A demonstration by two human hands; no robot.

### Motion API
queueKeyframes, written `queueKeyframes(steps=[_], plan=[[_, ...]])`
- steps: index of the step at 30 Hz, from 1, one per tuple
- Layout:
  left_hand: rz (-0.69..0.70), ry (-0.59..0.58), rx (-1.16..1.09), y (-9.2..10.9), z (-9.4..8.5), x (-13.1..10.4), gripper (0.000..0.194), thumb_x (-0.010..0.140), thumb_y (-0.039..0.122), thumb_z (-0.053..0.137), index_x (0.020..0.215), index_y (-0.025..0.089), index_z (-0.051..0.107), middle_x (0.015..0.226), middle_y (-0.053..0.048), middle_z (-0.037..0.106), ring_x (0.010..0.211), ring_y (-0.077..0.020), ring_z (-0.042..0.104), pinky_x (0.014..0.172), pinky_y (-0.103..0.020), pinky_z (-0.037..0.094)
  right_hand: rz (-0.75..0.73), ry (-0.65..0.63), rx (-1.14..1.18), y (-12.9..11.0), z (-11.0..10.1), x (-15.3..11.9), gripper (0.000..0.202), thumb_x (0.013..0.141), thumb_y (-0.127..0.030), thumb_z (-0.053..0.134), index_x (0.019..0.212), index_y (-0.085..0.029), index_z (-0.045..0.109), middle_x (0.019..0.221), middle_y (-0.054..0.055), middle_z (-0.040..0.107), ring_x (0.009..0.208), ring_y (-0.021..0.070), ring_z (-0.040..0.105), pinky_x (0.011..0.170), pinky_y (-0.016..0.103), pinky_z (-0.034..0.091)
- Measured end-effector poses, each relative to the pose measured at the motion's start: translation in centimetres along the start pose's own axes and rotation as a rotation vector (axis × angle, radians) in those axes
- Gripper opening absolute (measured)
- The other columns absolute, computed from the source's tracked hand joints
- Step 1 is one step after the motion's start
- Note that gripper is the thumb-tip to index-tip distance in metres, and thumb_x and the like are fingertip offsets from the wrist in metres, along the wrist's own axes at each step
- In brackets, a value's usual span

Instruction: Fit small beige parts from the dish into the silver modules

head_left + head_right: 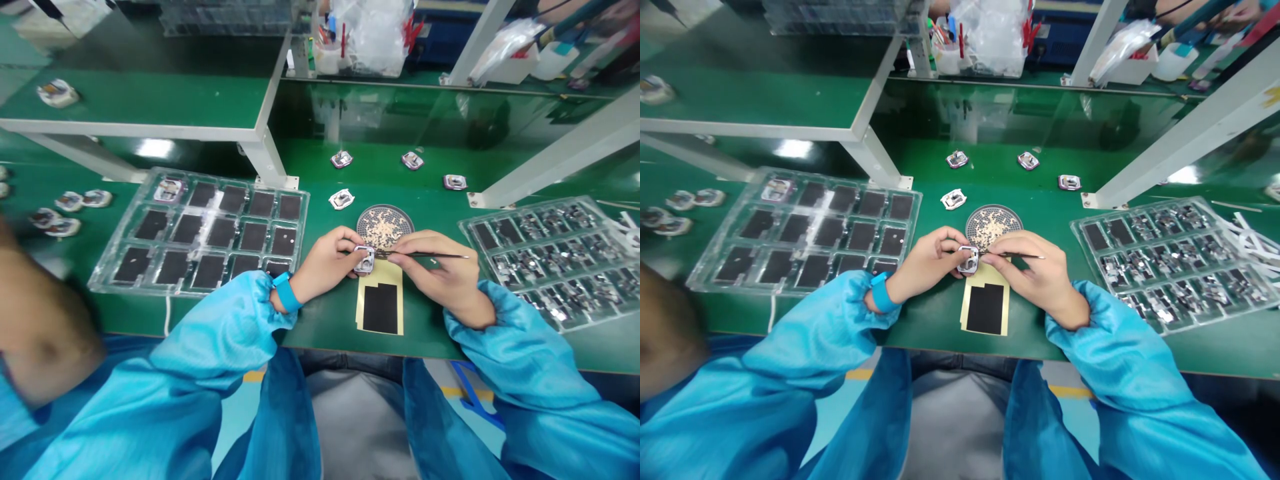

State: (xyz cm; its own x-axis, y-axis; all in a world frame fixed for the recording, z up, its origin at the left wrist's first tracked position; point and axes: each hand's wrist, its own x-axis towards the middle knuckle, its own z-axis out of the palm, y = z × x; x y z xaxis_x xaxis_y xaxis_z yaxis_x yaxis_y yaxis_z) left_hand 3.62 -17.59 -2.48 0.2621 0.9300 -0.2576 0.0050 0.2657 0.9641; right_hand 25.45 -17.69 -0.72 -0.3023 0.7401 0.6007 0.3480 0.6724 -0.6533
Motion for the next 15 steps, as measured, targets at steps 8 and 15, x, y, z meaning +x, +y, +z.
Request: queueKeyframes(steps=[8,15], plan=[[0.034,0.018,-0.012,0.26,0.0,-0.2,0.02,0.083,0.017,0.073,0.096,0.018,0.058,0.086,-0.002,0.074,0.067,-0.0132,0.072,0.058,-0.023,0.057,0.09,-0.047,0.066,0.34,-0.26,-0.08,0.013,0.082,-0.021,0.081,0.092,-0.026,0.074,0.087,0.005,0.078,0.085,0.024,0.075,0.078,0.042,0.064],[0.105,0.026,0.052,0.08,-0.03,-0.41,0.025,0.081,0.016,0.076,0.098,0.019,0.058,0.093,-0.003,0.074,0.07,-0.0115,0.071,0.064,-0.022,0.054,0.12,-0.048,0.11,0.52,0.01,-0.26,0.017,0.082,-0.018,0.081,0.094,-0.027,0.074,0.09,0.004,0.077,0.087,0.0237,0.075,0.081,0.042,0.063]])
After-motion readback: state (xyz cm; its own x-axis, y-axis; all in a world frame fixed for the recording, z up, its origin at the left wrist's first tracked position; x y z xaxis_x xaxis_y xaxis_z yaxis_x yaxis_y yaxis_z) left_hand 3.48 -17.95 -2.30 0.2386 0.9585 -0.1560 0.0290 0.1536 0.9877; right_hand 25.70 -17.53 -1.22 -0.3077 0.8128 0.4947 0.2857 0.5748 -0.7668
